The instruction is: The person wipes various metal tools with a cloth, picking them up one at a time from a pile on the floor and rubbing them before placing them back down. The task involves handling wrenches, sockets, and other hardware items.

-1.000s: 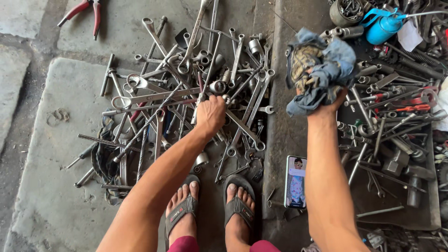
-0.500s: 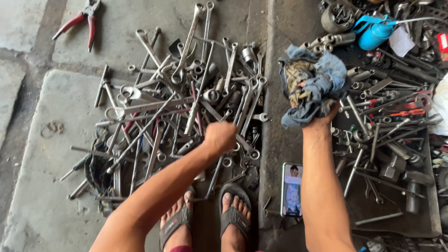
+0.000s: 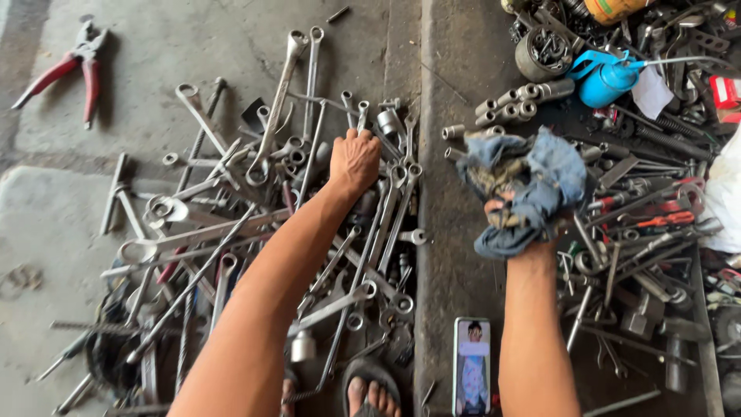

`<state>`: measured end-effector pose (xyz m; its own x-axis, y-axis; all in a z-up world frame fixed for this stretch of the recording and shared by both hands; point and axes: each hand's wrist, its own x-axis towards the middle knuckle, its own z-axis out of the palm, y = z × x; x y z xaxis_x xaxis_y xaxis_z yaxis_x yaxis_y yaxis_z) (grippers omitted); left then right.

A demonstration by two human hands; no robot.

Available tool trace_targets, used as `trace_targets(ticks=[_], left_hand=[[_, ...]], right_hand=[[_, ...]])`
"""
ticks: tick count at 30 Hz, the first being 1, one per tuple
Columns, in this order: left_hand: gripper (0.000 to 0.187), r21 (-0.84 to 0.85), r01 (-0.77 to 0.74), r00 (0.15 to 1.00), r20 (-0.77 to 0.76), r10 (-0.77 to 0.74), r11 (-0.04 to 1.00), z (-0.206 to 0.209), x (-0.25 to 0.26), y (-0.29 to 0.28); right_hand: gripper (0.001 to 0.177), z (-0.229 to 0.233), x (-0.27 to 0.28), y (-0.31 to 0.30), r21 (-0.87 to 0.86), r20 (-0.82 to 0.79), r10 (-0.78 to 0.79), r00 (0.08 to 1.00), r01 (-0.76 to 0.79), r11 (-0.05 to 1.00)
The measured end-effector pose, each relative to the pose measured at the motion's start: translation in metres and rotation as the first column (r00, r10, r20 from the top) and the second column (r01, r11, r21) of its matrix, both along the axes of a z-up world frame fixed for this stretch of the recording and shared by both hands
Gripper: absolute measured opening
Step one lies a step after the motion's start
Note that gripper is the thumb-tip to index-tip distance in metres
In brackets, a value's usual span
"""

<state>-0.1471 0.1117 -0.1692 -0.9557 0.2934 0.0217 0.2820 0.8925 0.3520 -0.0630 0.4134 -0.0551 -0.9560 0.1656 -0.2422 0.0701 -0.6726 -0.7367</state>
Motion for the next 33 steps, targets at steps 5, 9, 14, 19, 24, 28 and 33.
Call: trace_targets(ticks=[5, 9, 14, 19, 24, 28, 33], left_hand=[[0.02, -0.169, 0.048, 0.986, -0.151, -0.074, 0.984, -0.025, -0.04, 0.02], [0.023, -0.34, 0.193, 0.976, -0.032, -0.216, 0.92, -0.027, -0.061, 0.015], [0.017, -0.504, 0.416, 0.898, 0.096, -0.43, 0.757, 0.002, -0.065, 0.015], [0.021, -0.349, 0.299, 0.954, 0.074, -0.292, 0.888, 0.038, -0.042, 0.003], [0.026, 0.285, -0.23, 0.944, 0.3, 0.141, 0.931, 0.072, 0.017, -0.033], [0.058, 0.376, -0.253, 0.89, 0.453, 0.061, 0.892, 0.107, 0.105, -0.007], [0.019, 0.583, 0.015, 0.983, 0.14, -0.119, 0.812, 0.137, 0.203, 0.0]], right_hand=[[0.042, -0.017, -0.007, 0.017, 0.007, 0.064, 0.026, 0.998, -0.027, 1.0], [0.043, -0.033, -0.008, 0.028, 0.013, 0.106, 0.011, 0.994, -0.012, 1.0], [0.043, -0.036, -0.009, 0.028, 0.025, 0.134, 0.007, 0.991, -0.011, 1.0], [0.044, -0.036, -0.008, 0.017, 0.01, 0.151, 0.006, 0.989, -0.008, 1.0], [0.045, -0.031, 0.016, -0.039, -0.037, 0.232, 0.003, 0.973, 0.005, 0.999], [0.046, -0.047, 0.059, -0.13, -0.113, 0.351, 0.185, 0.918, -0.154, 0.982], [0.042, -0.062, 0.072, -0.16, -0.006, 0.412, 0.155, 0.898, -0.168, 0.986]])
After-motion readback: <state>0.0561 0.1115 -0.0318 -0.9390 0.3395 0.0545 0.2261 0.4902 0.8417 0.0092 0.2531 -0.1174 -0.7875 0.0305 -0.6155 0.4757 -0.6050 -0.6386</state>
